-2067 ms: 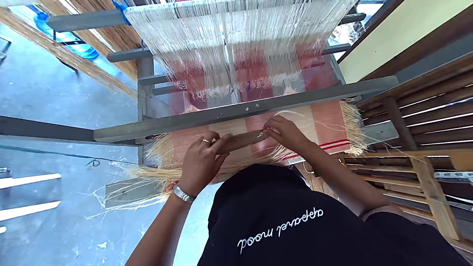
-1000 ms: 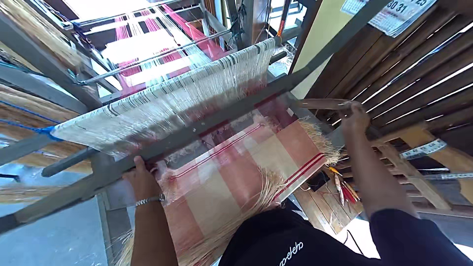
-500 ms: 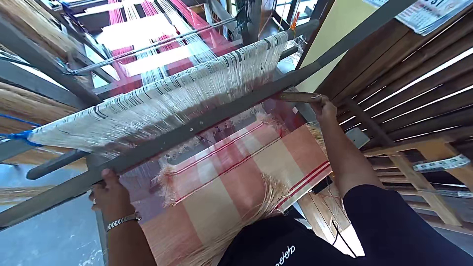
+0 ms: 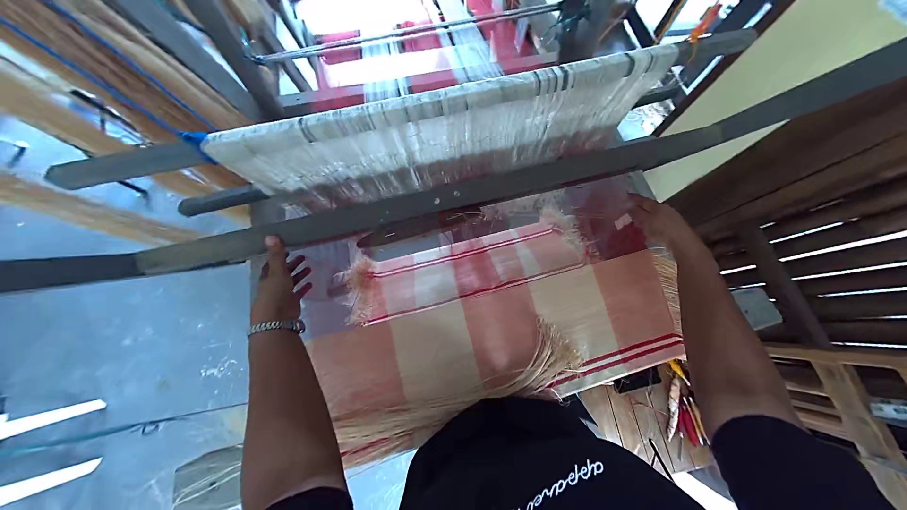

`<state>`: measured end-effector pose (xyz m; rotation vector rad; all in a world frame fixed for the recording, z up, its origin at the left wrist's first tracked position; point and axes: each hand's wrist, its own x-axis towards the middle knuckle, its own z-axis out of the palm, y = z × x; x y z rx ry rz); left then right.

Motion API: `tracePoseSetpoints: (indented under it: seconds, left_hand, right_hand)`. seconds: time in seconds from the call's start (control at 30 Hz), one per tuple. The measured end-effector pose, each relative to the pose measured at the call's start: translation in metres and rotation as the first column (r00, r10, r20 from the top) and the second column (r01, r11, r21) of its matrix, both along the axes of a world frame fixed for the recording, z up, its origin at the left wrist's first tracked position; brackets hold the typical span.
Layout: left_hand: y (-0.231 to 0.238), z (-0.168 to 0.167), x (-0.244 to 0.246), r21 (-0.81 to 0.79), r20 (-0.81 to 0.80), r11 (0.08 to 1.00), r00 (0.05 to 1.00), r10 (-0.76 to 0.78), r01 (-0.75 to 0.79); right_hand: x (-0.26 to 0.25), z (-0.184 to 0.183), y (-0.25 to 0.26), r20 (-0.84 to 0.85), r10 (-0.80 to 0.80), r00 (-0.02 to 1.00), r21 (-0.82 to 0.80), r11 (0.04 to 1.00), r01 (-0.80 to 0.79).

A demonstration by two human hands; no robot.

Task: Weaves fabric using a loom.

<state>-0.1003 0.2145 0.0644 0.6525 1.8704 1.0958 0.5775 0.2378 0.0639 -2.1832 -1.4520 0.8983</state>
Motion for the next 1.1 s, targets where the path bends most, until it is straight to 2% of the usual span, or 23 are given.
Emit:
tracePoseSetpoints:
  seconds: [0.07,0.13,0.17,0.23,0.3,0.37,0.47,0.63,0.77,0.97,1.03,1.1]
  left_hand:
    - [0.001,0.002,-0.001,0.003,-0.040,1.000,0.999,-0.015,0.015]
    - [0.001,0.003,0.000,0.008,-0.065,0.999,0.997,-0.032,0.033]
    - [0.001,0.003,0.001,0.012,-0.059,0.999,0.997,-0.043,0.044]
    - [0.002,0.005,0.001,0.026,-0.024,0.999,0.999,-0.039,0.040]
    - [0.001,0.007,0.003,0.033,0.029,0.999,0.999,-0.035,0.034]
    - [0.000,0.007,0.004,0.027,0.056,0.999,0.998,-0.034,0.033]
    - [0.002,0.005,-0.001,0.019,0.076,0.999,0.996,-0.038,0.036]
    - [0.001,0.003,-0.005,0.070,0.098,0.992,0.989,-0.108,0.101]
    - [0.005,-0.006,-0.013,0.105,0.078,0.974,0.974,-0.211,0.202]
    - [0.014,-0.017,-0.019,0.158,0.298,0.915,0.866,-0.402,0.370]
    - [0.015,-0.020,-0.018,0.172,0.349,0.897,0.827,-0.442,0.407]
    - [0.017,-0.025,-0.017,0.186,0.367,0.891,0.812,-0.454,0.415]
  right_hand:
    - [-0.038,0.030,-0.021,0.256,0.003,0.967,0.051,0.999,-0.017]
    - [-0.086,0.050,-0.031,0.254,0.029,0.967,0.122,0.991,-0.062]
    - [-0.111,0.050,-0.031,0.181,0.086,0.980,0.176,0.977,-0.119]
    - [-0.166,0.042,-0.029,-0.112,0.221,0.969,0.218,0.957,-0.193]
    - [-0.215,0.023,-0.020,-0.392,0.301,0.869,0.157,0.953,-0.260]
    - [-0.252,-0.002,-0.004,-0.490,0.310,0.815,0.081,0.947,-0.312]
    - [-0.288,-0.025,0.009,-0.458,0.297,0.838,0.043,0.949,-0.312]
    - [-0.317,-0.031,0.012,-0.404,0.315,0.859,0.040,0.944,-0.328]
    - [-0.314,-0.035,0.023,-0.455,0.286,0.843,-0.013,0.945,-0.327]
    - [-0.303,-0.026,0.043,-0.745,0.146,0.651,-0.187,0.892,-0.413]
    - [-0.307,-0.022,0.047,-0.734,0.137,0.665,-0.190,0.899,-0.395]
    - [-0.312,-0.020,0.045,-0.672,0.145,0.727,-0.175,0.922,-0.346]
